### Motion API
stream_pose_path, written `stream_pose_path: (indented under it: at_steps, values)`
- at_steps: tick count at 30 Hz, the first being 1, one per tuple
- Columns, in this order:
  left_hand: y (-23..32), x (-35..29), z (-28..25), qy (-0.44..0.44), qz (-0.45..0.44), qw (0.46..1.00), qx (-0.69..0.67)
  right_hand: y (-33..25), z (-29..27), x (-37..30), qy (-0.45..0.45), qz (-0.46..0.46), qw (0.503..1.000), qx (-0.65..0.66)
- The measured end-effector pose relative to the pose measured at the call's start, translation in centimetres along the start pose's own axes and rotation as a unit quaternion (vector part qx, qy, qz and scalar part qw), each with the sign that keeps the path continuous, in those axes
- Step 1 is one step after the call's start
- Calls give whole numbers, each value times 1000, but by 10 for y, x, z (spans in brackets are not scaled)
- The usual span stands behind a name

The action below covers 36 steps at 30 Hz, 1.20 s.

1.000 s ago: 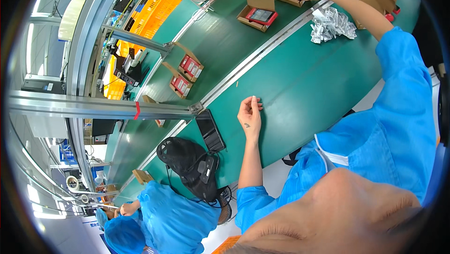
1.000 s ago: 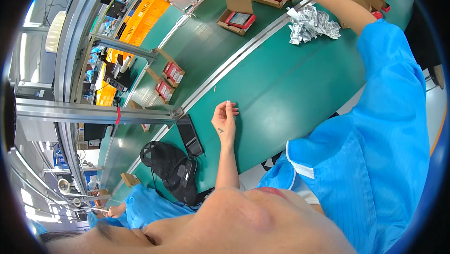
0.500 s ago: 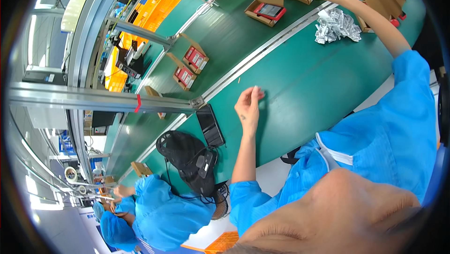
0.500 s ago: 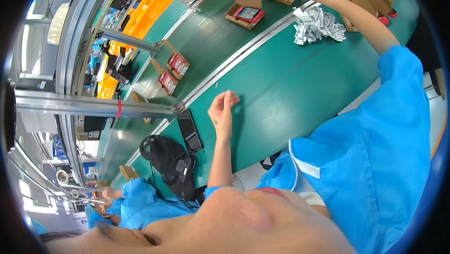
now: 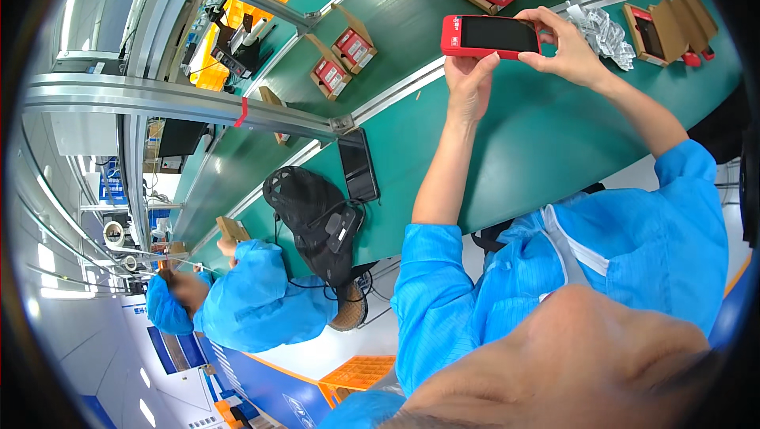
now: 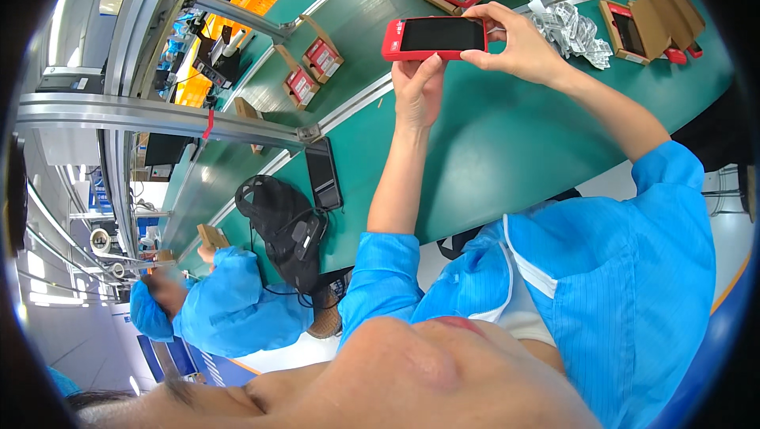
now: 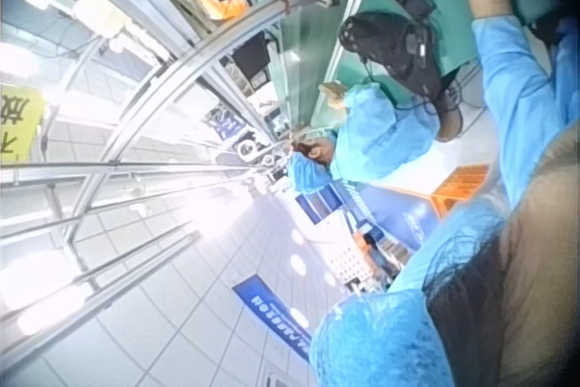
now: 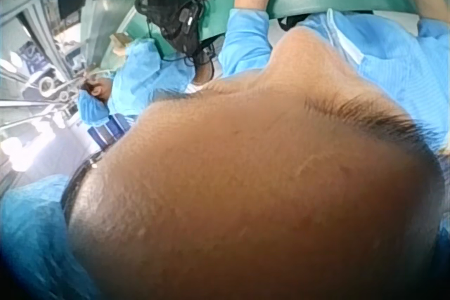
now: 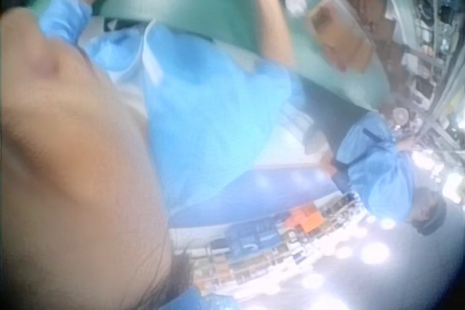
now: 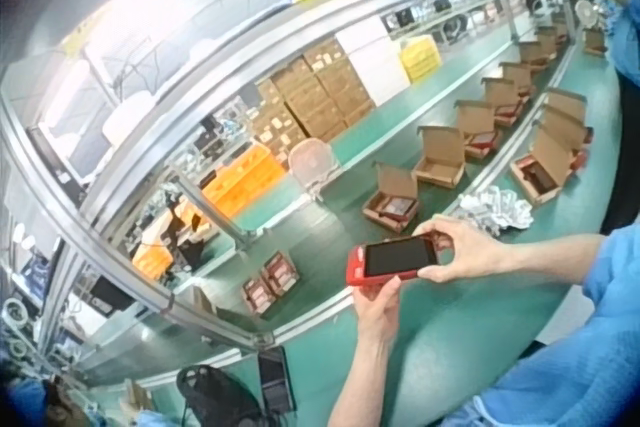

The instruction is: Packaging handheld electronic devices into boxes on an industrial assembly line.

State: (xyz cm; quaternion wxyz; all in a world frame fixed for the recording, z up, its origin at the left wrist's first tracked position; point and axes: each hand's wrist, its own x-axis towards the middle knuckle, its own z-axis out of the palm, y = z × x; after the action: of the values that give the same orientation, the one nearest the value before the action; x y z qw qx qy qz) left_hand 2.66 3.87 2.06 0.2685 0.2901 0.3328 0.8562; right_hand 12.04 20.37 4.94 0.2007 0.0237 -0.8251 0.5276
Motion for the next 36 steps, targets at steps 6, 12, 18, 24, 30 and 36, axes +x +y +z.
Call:
stream_pose_path:
  at_steps: [6, 12, 18, 24, 30, 36]
  values:
    - [0, -11, 2, 16, 9, 999, 30, 3, -1, -7, -19, -12, 999, -33]
    - [0, -11, 3, 12, 7, 999, 33, 4, -4, -7, -26, -24, 998, -45]
    - [0, -8, 4, 8, 0, 999, 43, 5, -8, -6, -24, -29, 998, -58]
    - [-5, -2, 4, 15, 2, 999, 39, 6, -16, -2, -39, -33, 996, -72]
    - [-9, 5, 6, 5, -5, 999, 42, 9, -24, 1, -36, -37, 995, -86]
    - [-14, 10, 5, -8, -8, 998, 62, 8, -29, 2, -38, -41, 994, -99]
